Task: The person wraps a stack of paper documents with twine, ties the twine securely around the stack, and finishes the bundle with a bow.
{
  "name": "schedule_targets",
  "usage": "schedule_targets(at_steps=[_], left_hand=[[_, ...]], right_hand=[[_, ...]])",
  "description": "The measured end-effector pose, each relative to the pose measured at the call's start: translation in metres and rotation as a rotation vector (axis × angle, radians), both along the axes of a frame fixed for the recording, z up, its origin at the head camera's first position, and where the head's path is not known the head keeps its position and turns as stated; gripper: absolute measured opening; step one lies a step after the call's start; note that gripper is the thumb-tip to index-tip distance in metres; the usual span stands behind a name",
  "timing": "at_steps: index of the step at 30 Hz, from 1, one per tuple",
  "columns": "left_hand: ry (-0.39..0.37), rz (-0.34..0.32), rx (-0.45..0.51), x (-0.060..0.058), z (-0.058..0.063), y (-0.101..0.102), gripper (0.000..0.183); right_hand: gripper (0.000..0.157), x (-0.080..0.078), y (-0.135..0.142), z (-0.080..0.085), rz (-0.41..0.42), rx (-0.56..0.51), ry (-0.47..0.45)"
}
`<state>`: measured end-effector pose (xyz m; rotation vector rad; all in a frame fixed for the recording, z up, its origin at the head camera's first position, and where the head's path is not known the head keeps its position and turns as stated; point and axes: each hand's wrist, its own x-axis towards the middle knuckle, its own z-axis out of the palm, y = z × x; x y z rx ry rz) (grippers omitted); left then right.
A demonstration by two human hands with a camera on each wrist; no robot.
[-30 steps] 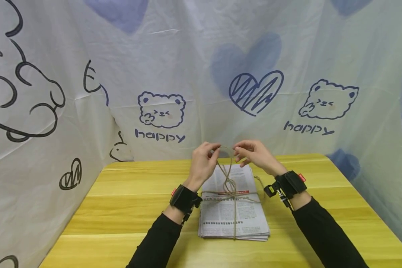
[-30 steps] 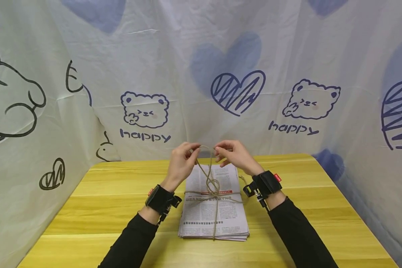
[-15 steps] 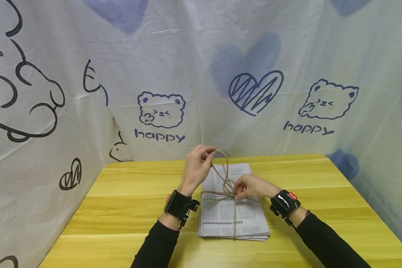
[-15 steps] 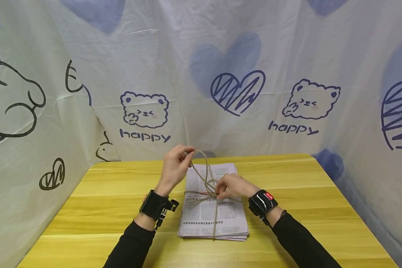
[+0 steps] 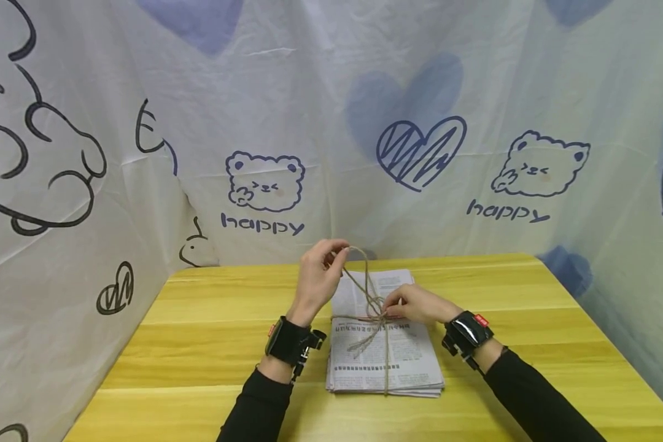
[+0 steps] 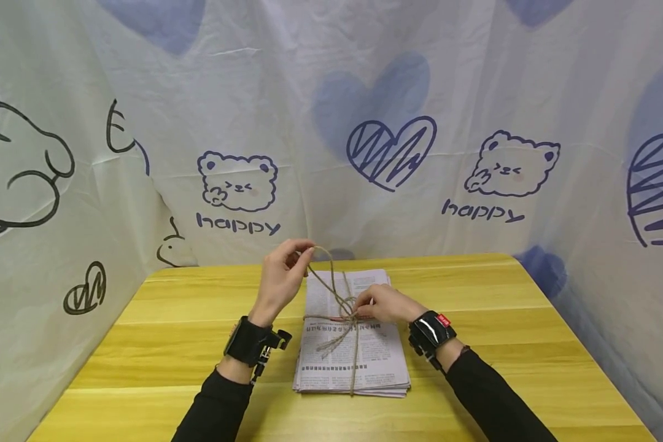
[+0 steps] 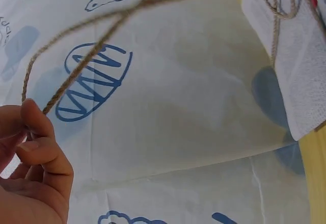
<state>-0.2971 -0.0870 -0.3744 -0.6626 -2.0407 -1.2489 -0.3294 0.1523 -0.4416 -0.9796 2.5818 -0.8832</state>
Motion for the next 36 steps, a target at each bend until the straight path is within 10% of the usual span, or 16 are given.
schedule_targets(at_steps=[23,36], left_hand=[[0.021,-0.051,-0.053,0.005,-0.005,0.011,0.01],[0.026,-0.065,-0.064,0.005,-0.007,0.015,0.01]], right_hand=[[0.008,-0.019,-0.024,-0.01,-0.081,0.044,0.119],[0.012,-0.021,-0.023,-0.018,-0.202,0.008,-0.084]])
